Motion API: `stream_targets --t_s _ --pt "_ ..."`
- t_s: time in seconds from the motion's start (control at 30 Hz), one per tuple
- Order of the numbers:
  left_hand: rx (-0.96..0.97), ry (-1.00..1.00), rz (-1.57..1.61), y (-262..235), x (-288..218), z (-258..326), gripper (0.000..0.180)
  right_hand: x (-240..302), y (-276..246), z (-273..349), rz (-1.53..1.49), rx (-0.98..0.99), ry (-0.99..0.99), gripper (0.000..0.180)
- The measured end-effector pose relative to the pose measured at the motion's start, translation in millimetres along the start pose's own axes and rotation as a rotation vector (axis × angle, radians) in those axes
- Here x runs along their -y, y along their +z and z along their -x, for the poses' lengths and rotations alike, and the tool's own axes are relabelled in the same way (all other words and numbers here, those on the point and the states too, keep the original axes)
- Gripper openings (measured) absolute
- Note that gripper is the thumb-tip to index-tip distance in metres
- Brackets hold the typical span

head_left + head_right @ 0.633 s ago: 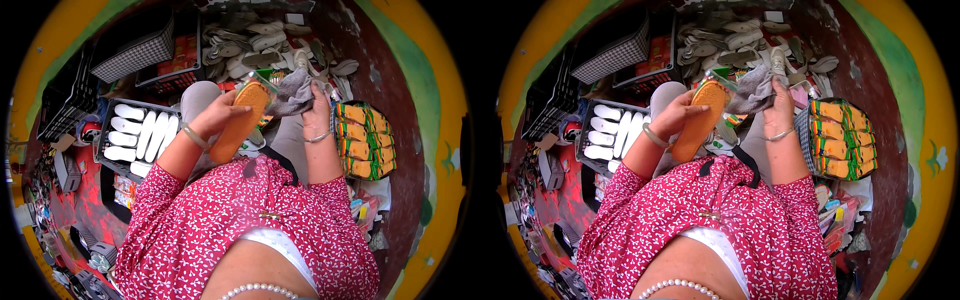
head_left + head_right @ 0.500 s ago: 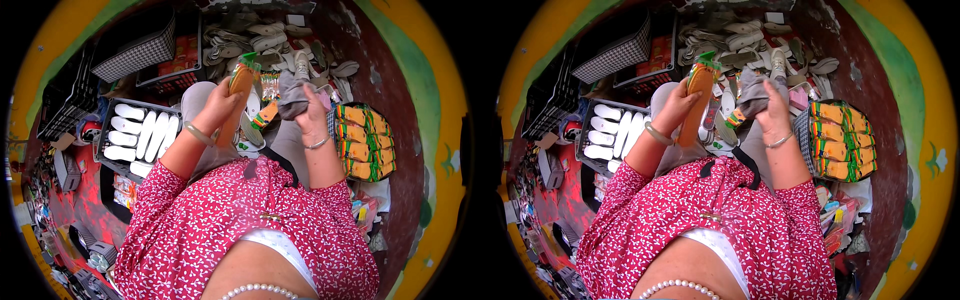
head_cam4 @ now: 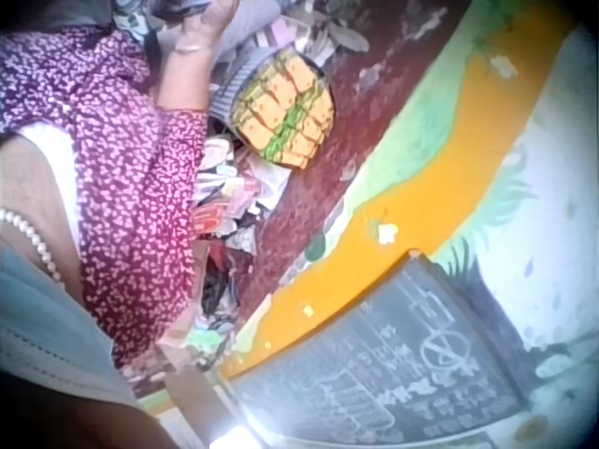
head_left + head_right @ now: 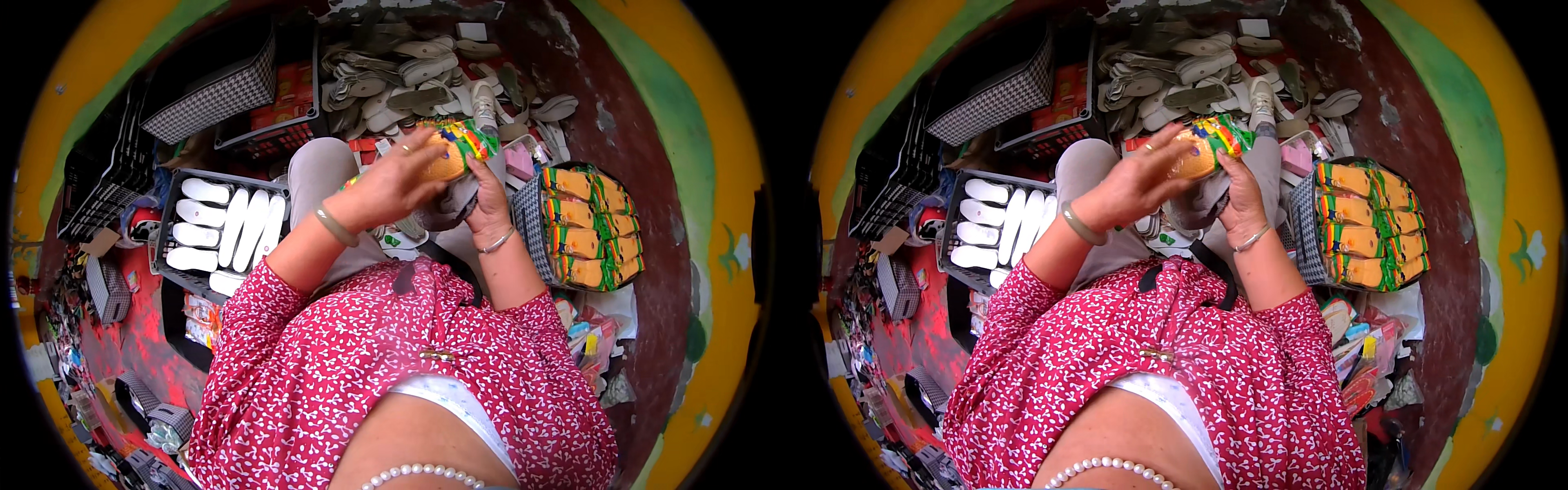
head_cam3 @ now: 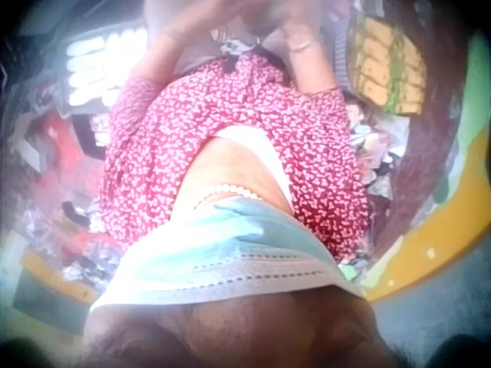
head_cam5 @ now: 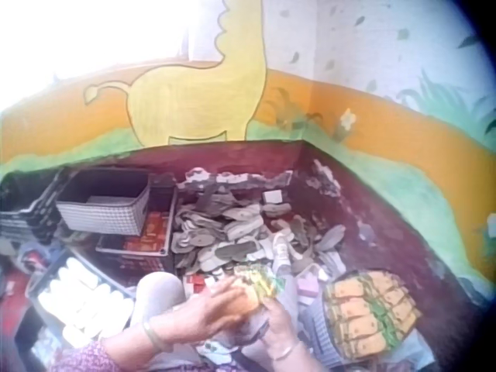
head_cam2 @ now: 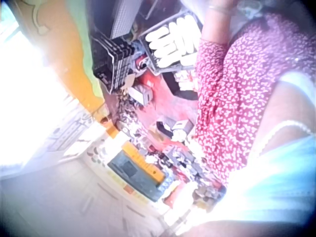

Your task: The person cleans a shoe insole by hand with a cloth, wiping the top surface and edges before placing it back into a plastic sleeve.

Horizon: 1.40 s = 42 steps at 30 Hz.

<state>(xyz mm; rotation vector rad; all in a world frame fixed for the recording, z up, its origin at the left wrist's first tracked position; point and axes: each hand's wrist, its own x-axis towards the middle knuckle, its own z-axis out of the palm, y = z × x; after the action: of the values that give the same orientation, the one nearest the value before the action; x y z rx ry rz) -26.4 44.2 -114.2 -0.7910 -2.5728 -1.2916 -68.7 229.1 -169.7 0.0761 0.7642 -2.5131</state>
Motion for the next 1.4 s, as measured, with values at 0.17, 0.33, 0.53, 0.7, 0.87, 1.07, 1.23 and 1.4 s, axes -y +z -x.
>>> stream_targets --t_s 0.17,0.33,0.53,0.7,0.87,1.07,1.23,1.4 --pt "0.104 -0.440 0.515 -39.4 27.1 -2.2 0.053 15.7 -2.9 4.0 0.080 0.059 -0.042 0.045" --pt "0.120 -0.380 1.612 -12.1 42.4 18.2 0.065 12.1 5.6 0.4 0.155 0.062 0.013 0.040" --pt "0.057 -0.562 1.530 2.8 23.8 22.6 0.077 -1.7 1.8 -11.8 0.375 -0.110 -0.059 0.029" --pt "-0.128 -0.452 1.621 1.3 37.3 24.8 0.081 42.3 -4.5 -10.0 0.156 -0.216 -0.166 0.035" --pt "-0.121 -0.481 1.600 1.1 22.4 13.5 0.088 28.9 71.0 16.4 0.390 0.082 -0.389 0.051" --pt "-0.050 -0.561 1.517 6.2 18.3 20.7 0.077 -19.9 53.8 6.0 1.839 0.299 -0.844 0.054" --pt "0.040 -0.553 1.302 6.6 0.5 19.9 0.084 3.7 54.2 -16.9 1.737 0.110 -0.931 0.047" --pt "-0.067 -0.547 1.395 4.2 8.2 16.7 0.067 -6.3 71.0 3.4 1.786 0.269 -0.996 0.043"
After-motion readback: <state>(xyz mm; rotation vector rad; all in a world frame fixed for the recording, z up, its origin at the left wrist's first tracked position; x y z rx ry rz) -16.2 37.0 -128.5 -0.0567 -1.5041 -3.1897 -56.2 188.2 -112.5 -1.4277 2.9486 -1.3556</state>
